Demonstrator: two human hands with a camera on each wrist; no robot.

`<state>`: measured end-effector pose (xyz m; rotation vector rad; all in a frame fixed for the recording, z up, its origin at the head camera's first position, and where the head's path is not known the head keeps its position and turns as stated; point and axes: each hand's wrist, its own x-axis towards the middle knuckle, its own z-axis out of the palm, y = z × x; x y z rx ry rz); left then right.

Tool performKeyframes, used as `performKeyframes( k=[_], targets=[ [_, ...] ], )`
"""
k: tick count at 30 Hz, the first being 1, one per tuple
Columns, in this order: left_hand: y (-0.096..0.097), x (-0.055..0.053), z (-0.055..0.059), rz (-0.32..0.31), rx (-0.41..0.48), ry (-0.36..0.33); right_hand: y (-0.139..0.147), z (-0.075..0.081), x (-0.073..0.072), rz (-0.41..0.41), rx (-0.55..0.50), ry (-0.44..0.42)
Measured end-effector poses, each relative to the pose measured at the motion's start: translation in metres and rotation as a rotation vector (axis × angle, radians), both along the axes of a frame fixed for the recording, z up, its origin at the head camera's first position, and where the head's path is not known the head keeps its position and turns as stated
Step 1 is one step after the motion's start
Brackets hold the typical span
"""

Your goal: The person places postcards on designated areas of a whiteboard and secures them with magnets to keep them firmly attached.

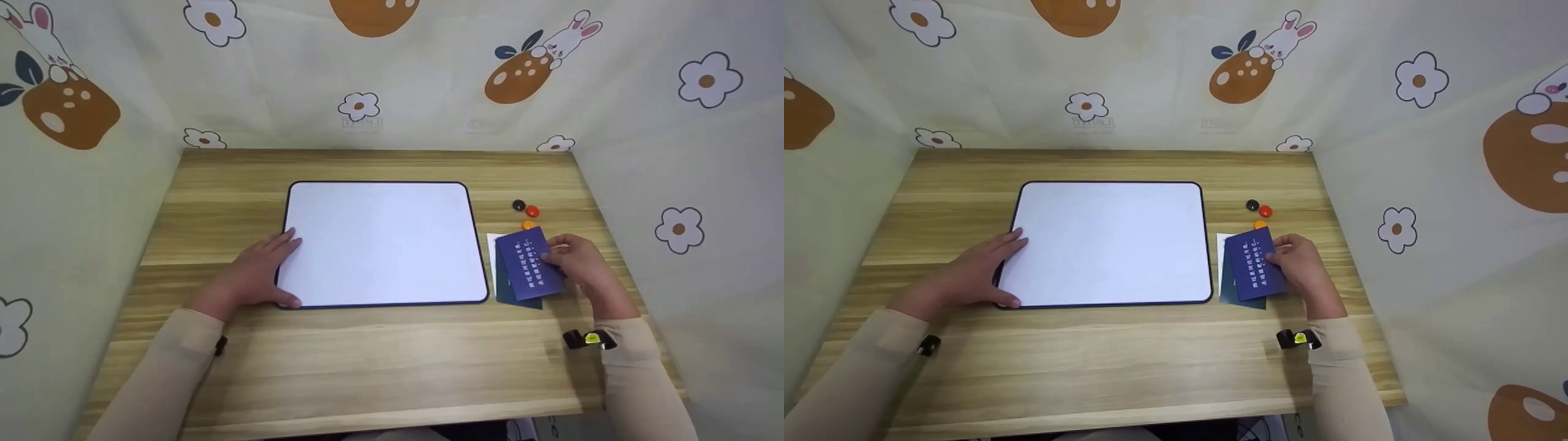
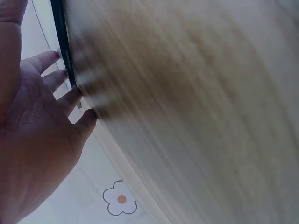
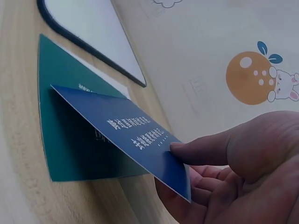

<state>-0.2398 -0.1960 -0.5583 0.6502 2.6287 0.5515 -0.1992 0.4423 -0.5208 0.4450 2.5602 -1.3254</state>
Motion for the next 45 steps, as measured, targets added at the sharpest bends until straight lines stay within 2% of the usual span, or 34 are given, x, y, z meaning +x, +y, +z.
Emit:
performKeyframes(
  k=[11,20,26,30,36,45],
  targets=[
    [-0.001,-0.001,0.002,-0.004,0.006,0.011,-0.007,0.003,-0.006,-0.034,-0.153,-0.061],
    [0.0,0.002,0.002,0.011,-0.004,-0.009,-0.024,-0.004,-0.013,-0.1,-0.386,-0.079],
    [-0.001,0.0,-0.001,0.004,0.001,0.012,-0.04,-0.004,-0.018,-0.135,-0.475,-0.063],
    [-0.001,-0.001,-0.003,0.009,-0.007,0.002,-0.049,-0.004,-0.022,-0.142,-0.507,-0.052],
    [-0.001,-0.001,-0.004,0.005,-0.005,0.003,-0.062,-0.006,-0.026,-0.132,-0.5,-0.027],
    [0.001,0.0,0.0,0.003,0.002,0.01,-0.086,-0.012,-0.033,-0.143,-0.531,0.019]
  ],
)
